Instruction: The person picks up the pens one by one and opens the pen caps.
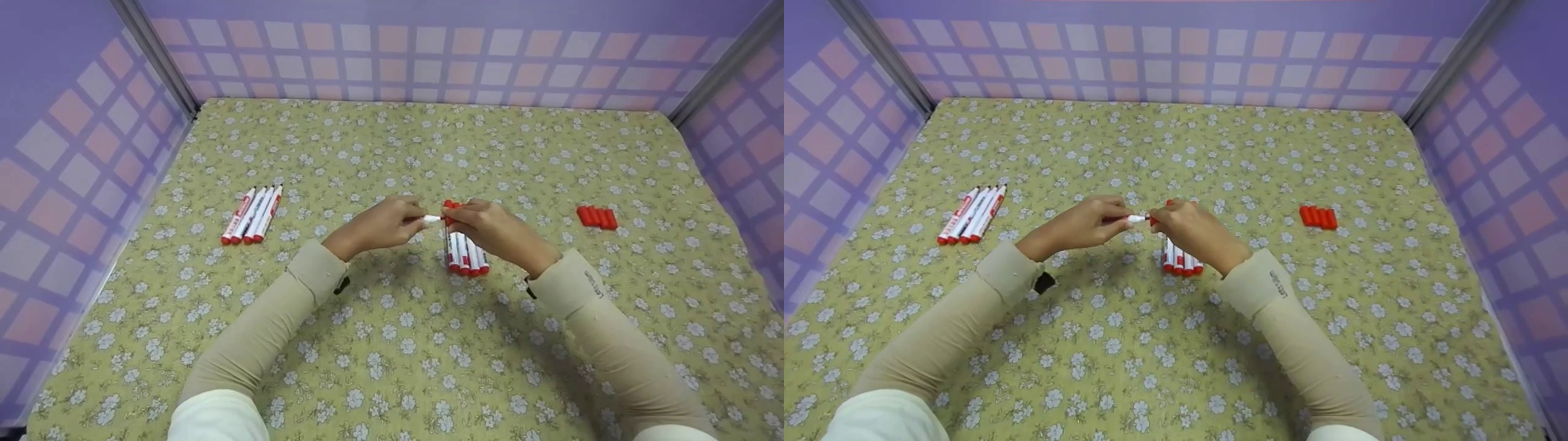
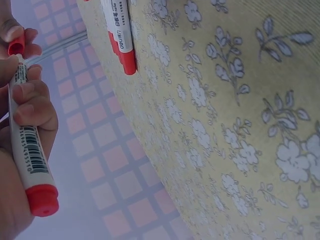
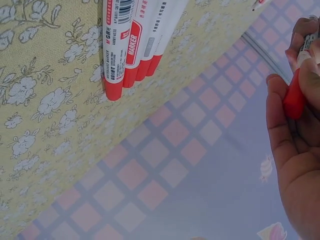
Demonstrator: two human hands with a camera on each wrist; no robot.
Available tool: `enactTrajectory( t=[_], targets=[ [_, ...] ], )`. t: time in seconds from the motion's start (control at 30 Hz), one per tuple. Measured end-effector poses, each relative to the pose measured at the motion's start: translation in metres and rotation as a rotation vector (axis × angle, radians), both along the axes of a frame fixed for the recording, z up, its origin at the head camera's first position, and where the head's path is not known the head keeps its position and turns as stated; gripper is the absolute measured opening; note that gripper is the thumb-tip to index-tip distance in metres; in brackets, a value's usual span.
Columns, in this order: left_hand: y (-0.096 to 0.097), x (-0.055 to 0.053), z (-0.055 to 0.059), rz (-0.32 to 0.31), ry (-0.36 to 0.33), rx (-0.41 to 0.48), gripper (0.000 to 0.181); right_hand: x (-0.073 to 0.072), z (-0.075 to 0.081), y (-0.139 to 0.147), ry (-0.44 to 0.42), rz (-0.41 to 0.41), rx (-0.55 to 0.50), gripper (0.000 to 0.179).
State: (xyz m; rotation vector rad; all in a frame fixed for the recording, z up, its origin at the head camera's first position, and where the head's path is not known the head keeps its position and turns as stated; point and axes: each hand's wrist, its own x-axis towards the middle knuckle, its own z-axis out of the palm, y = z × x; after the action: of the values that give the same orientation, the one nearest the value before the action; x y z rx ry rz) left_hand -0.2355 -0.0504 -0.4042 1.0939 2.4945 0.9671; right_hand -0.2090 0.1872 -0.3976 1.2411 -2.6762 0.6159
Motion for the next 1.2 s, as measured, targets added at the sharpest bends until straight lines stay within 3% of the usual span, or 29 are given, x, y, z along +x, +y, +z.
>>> enactTrajectory(
  t=[0.3,0.73,1.2],
  targets=[
    [-0.019,-0.006,-0.008,0.095,-0.009,0.055,0.03,0.001,0.001,0.003,0.025,-0.012,-0.005,0.031],
    [-0.049,-0.016,-0.018,0.312,-0.06,0.094,0.03,0.0,-0.003,0.007,0.075,0.015,-0.031,0.033],
    [-0.084,-0.023,-0.027,0.513,-0.16,0.17,0.032,-0.001,-0.008,0.011,0.077,-0.005,-0.01,0.03]
  ],
)
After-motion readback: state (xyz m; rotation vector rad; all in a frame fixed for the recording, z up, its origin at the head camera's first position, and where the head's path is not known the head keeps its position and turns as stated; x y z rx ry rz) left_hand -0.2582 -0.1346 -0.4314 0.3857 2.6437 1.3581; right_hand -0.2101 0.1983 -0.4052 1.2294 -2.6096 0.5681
